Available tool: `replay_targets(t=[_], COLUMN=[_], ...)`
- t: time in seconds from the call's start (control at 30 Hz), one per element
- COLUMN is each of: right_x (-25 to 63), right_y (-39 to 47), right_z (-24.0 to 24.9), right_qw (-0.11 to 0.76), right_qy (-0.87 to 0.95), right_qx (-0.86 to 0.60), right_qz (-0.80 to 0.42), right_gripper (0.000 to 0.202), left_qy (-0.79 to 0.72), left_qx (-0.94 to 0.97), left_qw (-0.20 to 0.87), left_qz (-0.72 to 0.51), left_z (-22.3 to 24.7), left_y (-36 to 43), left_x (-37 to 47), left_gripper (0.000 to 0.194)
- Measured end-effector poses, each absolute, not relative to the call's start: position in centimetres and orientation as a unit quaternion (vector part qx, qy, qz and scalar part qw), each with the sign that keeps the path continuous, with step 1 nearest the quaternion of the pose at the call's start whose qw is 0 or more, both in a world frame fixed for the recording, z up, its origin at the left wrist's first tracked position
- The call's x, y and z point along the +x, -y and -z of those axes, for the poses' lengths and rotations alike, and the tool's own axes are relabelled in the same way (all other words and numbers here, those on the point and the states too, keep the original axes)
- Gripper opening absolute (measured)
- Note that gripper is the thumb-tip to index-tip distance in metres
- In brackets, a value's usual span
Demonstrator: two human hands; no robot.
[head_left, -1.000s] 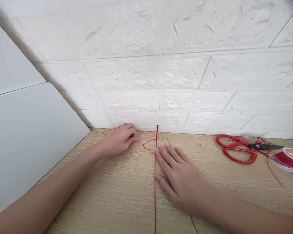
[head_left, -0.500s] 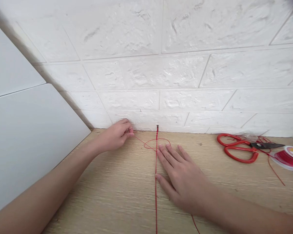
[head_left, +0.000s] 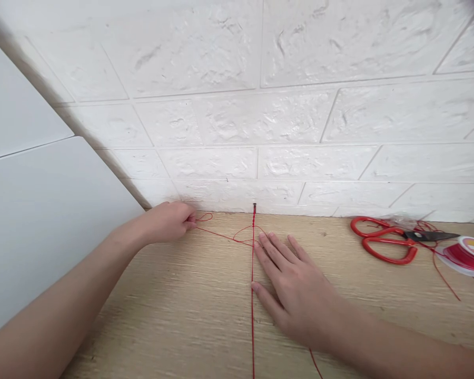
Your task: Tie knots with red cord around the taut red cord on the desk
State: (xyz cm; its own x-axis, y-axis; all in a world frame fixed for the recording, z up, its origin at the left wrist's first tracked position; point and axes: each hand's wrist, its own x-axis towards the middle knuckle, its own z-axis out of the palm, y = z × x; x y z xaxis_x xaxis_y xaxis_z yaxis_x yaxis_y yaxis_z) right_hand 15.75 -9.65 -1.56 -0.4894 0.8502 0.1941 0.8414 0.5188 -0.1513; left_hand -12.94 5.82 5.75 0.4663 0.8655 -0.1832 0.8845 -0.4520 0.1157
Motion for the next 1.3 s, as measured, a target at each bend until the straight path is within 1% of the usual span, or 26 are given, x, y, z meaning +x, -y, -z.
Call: replay_targets(t=[0.07,0.2,0.33,0.4,0.6,0.77,0.93,1.13,1.3], right_x=[15.8,15.8,15.7,15.8,15.8,15.8,15.6,15.3,15.6], right_y=[9.7,9.7,9.6,9.6,9.7,9.9,10.1,10.2,10.0], right_z=[1.5,1.5,1.4,1.5,1.7,1.6,1.2,0.8,0.6], right_qw=[0.121,0.120,0.121,0.124,0.128,0.135,0.135,0.142,0.155], right_qy=[0.863,0.864,0.865,0.865,0.865,0.865,0.862,0.854,0.832], right_qx=[-0.490,-0.488,-0.486,-0.486,-0.484,-0.482,-0.488,-0.495,-0.521], right_qz=[-0.018,-0.017,-0.014,-0.012,-0.003,0.011,0.030,0.070,0.112], right_gripper=[0.067,0.067,0.067,0.066,0.066,0.065,0.063,0.060,0.052], left_qy=[-0.492,-0.447,-0.424,-0.423,-0.438,-0.435,-0.470,-0.470,-0.464], left_qx=[0.865,0.876,0.877,0.877,0.876,0.877,0.866,0.869,0.873], left_qw=[0.093,0.168,0.213,0.216,0.155,0.121,0.073,0.045,0.019], left_qz=[0.001,-0.064,-0.075,-0.076,-0.129,-0.162,-0.153,-0.149,-0.149], left_z=[-5.8,-4.9,-3.6,-3.0,-1.5,-0.9,-0.7,-0.5,-0.2], left_y=[-5.3,-3.7,-2.8,-2.9,-3.7,-3.7,-3.4,-3.3,-3.3], left_x=[-12.1,-9.2,-7.4,-7.4,-7.8,-7.8,-7.7,-7.4,-7.5], left_gripper=[0.009,0.021,0.021,0.020,0.013,0.013,0.011,0.020,0.010])
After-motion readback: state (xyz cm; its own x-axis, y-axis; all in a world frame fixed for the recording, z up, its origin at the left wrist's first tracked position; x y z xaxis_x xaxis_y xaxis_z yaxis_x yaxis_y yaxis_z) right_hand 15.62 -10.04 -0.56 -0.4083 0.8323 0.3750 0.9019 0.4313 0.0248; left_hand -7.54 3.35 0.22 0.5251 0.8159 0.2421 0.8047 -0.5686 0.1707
